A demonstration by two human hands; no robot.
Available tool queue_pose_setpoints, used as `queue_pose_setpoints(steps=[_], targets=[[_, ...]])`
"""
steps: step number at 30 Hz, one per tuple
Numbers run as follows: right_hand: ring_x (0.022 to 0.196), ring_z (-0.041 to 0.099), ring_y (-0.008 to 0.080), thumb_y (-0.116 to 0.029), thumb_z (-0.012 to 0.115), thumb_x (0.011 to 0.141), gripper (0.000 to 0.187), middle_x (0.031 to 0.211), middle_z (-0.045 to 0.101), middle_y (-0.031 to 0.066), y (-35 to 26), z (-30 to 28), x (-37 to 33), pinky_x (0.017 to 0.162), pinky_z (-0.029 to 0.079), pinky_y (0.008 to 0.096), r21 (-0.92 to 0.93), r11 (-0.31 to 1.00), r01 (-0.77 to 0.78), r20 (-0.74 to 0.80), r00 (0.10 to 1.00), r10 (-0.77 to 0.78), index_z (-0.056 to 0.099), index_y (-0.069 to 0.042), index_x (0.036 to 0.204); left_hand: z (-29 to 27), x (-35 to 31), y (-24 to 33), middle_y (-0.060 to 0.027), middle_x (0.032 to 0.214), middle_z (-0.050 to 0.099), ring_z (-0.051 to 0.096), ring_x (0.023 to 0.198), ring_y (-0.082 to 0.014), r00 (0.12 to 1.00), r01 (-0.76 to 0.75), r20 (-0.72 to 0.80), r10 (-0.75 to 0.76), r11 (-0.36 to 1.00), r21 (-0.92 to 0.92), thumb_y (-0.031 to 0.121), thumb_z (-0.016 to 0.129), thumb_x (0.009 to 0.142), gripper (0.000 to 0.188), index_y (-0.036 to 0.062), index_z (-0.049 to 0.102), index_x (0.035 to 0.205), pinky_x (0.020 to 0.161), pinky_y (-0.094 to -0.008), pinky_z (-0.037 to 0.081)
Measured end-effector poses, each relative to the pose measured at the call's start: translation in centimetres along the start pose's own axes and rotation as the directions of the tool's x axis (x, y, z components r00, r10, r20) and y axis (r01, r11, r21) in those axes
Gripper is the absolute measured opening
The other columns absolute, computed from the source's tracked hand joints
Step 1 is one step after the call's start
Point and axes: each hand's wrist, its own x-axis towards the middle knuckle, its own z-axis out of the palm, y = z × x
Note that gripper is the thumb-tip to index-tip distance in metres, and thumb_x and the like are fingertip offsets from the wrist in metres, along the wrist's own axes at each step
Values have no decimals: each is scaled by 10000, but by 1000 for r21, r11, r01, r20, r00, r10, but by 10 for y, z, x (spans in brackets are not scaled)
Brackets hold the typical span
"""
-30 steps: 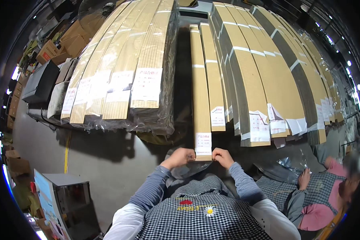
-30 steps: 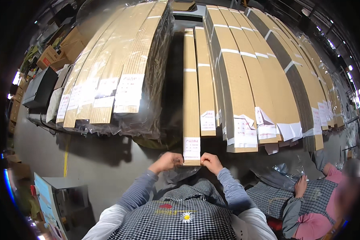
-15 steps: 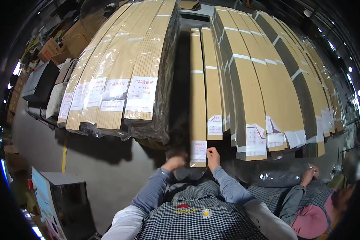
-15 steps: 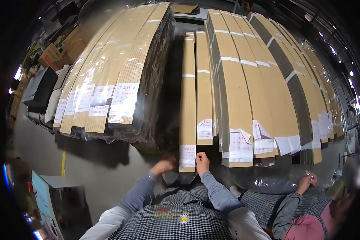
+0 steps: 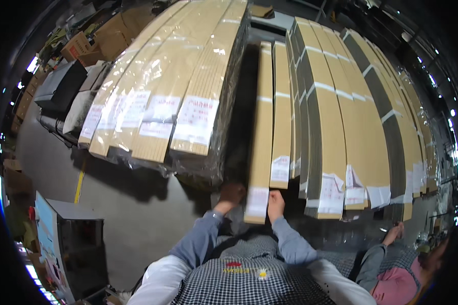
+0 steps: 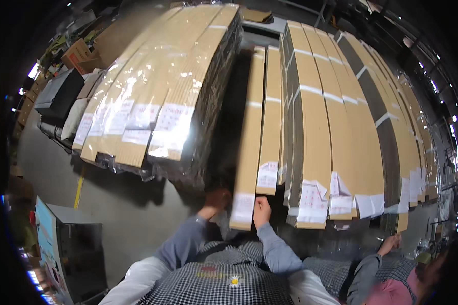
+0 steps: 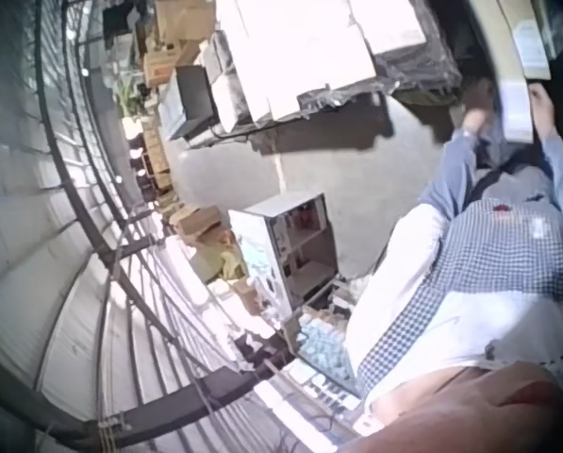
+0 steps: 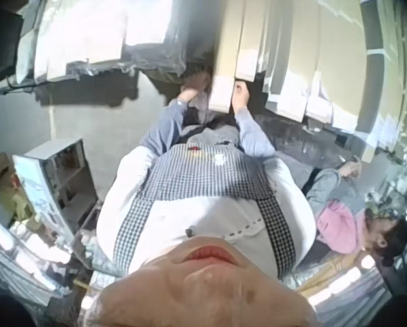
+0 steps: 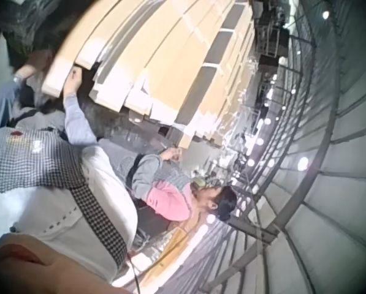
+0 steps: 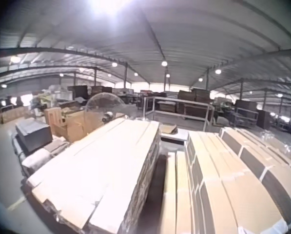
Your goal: Organizing long cardboard boxes containing products by checking labels and stacking them on a pallet, followed by preparing plastic bags on a work table.
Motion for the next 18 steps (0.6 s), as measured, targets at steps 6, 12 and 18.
queue_pose_setpoints(steps=[6, 12, 18], targets=[[554, 569, 176, -45, 519, 931, 80, 686, 591, 39, 26, -32, -18, 521, 475, 304, -210, 954, -215, 279, 922, 269, 584, -45, 884, -3, -31, -11, -185, 916, 652, 619, 828, -359, 951, -200, 212, 223, 972, -125, 287, 573, 905, 281, 19, 629, 966, 747, -448, 475], [484, 505, 159, -139, 556, 781, 138, 592, 542, 46, 30, -22, 11, 439, 387, 315, 439, 590, -678, 306, 730, 611, 584, -61, 670, -8, -59, 46, -21, 687, 569, 516, 616, -133, 818, 561, 465, -340, 287, -777, 335, 525, 965, 312, 87, 635, 812, 573, -299, 393], [480, 573, 181, -186, 556, 848, 167, 610, 596, 44, 24, 2, 2, 424, 461, 309, 341, 418, -842, 365, 528, 767, 630, -60, 767, 54, -64, -28, -37, 647, 558, 504, 593, -137, 831, 505, 288, -476, 427, -749, 291, 500, 943, 311, 88, 624, 743, 555, -309, 386]])
